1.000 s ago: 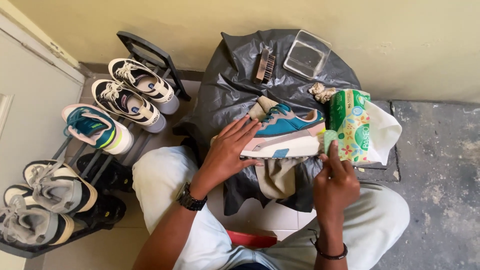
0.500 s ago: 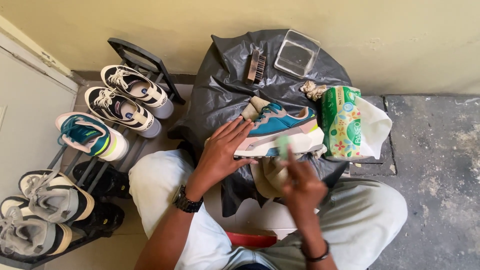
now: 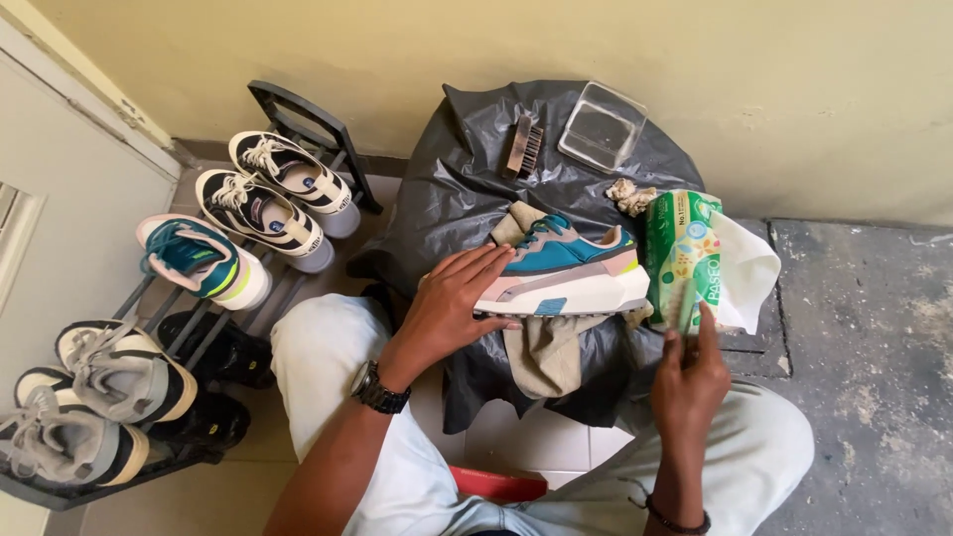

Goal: Cleaning a sneaker and its insole using a small brush.

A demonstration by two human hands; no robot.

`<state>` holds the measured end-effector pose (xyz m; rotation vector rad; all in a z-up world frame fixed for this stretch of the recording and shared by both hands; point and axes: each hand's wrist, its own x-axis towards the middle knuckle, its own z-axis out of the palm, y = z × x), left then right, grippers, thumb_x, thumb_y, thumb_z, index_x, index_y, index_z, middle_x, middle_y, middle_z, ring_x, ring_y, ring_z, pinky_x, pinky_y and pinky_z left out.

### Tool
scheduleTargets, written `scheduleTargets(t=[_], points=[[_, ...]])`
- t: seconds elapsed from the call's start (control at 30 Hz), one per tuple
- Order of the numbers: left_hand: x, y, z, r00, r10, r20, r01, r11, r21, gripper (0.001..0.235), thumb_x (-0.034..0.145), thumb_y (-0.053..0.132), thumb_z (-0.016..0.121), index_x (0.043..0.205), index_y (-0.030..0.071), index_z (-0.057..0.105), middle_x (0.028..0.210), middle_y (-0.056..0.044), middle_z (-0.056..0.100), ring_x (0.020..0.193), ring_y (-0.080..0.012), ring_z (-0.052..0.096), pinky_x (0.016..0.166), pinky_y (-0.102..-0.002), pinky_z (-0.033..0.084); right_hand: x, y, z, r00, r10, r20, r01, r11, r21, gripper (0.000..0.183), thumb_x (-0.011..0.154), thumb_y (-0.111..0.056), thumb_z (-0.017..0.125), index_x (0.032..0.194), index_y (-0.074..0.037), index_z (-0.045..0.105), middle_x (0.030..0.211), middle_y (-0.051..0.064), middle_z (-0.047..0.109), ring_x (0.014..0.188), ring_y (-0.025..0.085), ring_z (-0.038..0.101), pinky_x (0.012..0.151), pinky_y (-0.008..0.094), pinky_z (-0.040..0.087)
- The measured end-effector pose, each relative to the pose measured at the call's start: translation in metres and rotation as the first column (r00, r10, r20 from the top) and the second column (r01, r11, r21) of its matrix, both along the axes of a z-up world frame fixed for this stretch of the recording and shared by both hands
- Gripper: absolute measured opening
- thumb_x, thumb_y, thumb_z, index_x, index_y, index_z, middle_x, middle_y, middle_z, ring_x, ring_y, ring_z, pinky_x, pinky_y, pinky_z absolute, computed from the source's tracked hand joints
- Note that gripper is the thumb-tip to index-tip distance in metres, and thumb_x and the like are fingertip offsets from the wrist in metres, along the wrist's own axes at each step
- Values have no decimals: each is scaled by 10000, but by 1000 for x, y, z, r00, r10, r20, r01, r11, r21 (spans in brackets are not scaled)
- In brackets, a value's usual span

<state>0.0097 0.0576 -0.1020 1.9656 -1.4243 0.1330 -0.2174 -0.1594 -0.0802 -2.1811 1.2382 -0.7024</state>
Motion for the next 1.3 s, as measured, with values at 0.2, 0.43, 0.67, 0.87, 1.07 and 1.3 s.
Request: scheduleTargets(t=[0.2, 0.43, 0.67, 0.87, 1.07, 1.3], points=[[-6, 5, 27, 981, -66, -181, 67, 998, -2, 900, 814, 352, 877, 1542, 25, 462, 1525, -228, 529, 1447, -406, 447, 1193, -549, 343, 20, -53, 0, 979, 200, 34, -175, 917, -357, 148, 1010, 5, 770, 1146, 54, 741, 900, 179, 715, 782, 387, 709, 664, 436, 554], [-9, 5, 28, 982, -54, -183, 61, 997, 35, 905, 828, 349, 870, 1563, 46, 437, 1533, -208, 527, 1432, -385, 467, 1170, -539, 366, 67, -74, -1, 966, 259, 14, -243, 923, -298, 281, 939, 77, 667, 1208, 17, 720, 832, 184, 703, 747, 407, 701, 687, 506, 546], [-11, 7, 27, 989, -39, -146, 44, 998, 35, 892, 833, 316, 867, 1570, 62, 433, 1540, -193, 525, 1422, -368, 484, 1155, -527, 383, 70, -64, -6, 941, 338, -8, -334, 926, -178, 302, 950, 139, 592, 1204, 39, 721, 908, 220, 731, 897, 438, 691, 803, 492, 539], [-15, 9, 30, 991, 12, -131, -5, 998, 55, 864, 859, 439, 825, 1564, 102, 457, 1538, -171, 530, 1438, -374, 458, 1180, -540, 339, 53, -54, 11, 948, 308, 81, -312, 949, 35, 242, 1104, -193, 623, 1245, -34, 740, 947, 219, 730, 858, 380, 717, 709, 446, 568], [-28, 26, 30, 937, 182, -300, -162, 983, 89, 841, 920, 578, 704, 1553, 82, 459, 1599, -230, 421, 1504, -499, 271, 1196, -665, 219, 47, -54, 13, 952, 305, 22, -300, 917, 263, 309, 1068, -360, 659, 1243, -126, 761, 966, 237, 744, 904, 431, 721, 751, 504, 576], [-58, 31, 28, 457, 271, -847, -505, 863, 3, 1072, 851, 456, 830, 1656, 104, 216, 1645, -334, 192, 1510, -538, 207, 1222, -632, 234, 53, -32, 27, 935, 340, 99, -348, 825, 445, 458, 1130, -380, 530, 1358, -10, 676, 1091, 334, 699, 924, 402, 687, 801, 537, 565]])
